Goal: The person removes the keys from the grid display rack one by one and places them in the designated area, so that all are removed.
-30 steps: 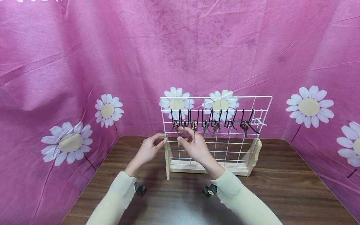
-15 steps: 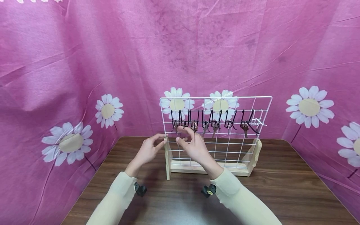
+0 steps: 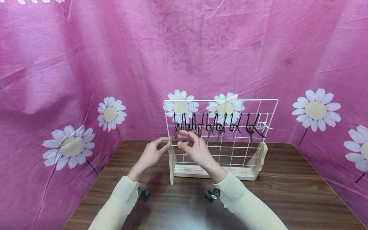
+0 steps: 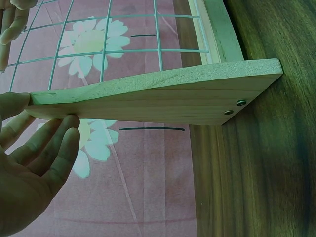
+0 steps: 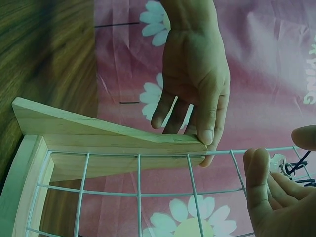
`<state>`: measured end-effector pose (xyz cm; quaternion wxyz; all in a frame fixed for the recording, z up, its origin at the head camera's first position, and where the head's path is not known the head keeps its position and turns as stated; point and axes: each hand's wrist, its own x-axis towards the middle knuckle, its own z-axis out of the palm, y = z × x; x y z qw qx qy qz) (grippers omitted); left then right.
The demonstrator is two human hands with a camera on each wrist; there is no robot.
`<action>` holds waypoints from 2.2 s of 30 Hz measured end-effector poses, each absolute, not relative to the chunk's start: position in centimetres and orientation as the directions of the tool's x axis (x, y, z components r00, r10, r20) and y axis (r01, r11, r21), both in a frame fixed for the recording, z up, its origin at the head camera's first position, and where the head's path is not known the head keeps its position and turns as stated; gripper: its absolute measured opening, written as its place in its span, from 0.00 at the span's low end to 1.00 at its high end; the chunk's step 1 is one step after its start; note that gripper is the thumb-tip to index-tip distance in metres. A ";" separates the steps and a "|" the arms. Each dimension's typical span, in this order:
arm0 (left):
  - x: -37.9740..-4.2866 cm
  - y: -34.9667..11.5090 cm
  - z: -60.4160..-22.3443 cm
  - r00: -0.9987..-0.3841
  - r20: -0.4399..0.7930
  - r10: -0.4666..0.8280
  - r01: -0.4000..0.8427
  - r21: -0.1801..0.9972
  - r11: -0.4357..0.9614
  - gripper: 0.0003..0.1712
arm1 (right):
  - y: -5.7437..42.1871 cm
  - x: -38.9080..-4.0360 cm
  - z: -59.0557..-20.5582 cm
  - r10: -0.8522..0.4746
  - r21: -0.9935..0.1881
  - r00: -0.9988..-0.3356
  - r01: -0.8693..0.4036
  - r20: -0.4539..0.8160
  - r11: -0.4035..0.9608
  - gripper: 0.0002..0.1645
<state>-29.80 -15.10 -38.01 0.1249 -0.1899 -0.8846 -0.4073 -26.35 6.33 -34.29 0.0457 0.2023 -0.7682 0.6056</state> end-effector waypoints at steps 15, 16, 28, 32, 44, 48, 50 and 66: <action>-29.7 -15.1 -38.0 -0.895 0.379 0.235 0.441 0.672 0.595 0.17 | 6.1 -26.4 -34.4 -0.221 -0.918 -0.918 -0.365 0.328 0.156 0.30; -29.7 -15.1 -38.0 -0.895 0.379 0.236 0.441 0.673 0.594 0.17 | 6.0 -26.4 -34.4 -0.221 -0.919 -0.919 -0.363 0.326 0.153 0.30; -29.8 -15.1 -38.0 -0.890 0.384 0.245 0.451 0.668 0.591 0.17 | 6.0 -26.5 -34.3 -0.239 -0.902 -0.906 -0.395 0.350 0.176 0.34; -29.8 -15.1 -38.0 -0.889 0.384 0.249 0.454 0.670 0.588 0.17 | 5.9 -26.5 -34.3 -0.249 -0.902 -0.904 -0.395 0.348 0.173 0.34; -29.8 -15.2 -38.0 -0.888 0.387 0.249 0.456 0.671 0.585 0.17 | 5.9 -26.5 -34.1 -0.260 -0.906 -0.904 -0.388 0.339 0.171 0.34; -29.8 -15.2 -38.1 -0.887 0.391 0.245 0.456 0.665 0.591 0.16 | 5.8 -26.7 -34.2 -0.252 -0.898 -0.900 -0.404 0.356 0.175 0.28; -29.8 -15.1 -38.0 -0.888 0.391 0.244 0.456 0.667 0.590 0.16 | 5.8 -26.7 -34.2 -0.248 -0.894 -0.896 -0.415 0.369 0.168 0.25; -29.8 -15.1 -38.1 -0.888 0.390 0.243 0.454 0.664 0.595 0.17 | 5.7 -26.9 -34.2 -0.208 -0.896 -0.902 -0.413 0.378 0.164 0.23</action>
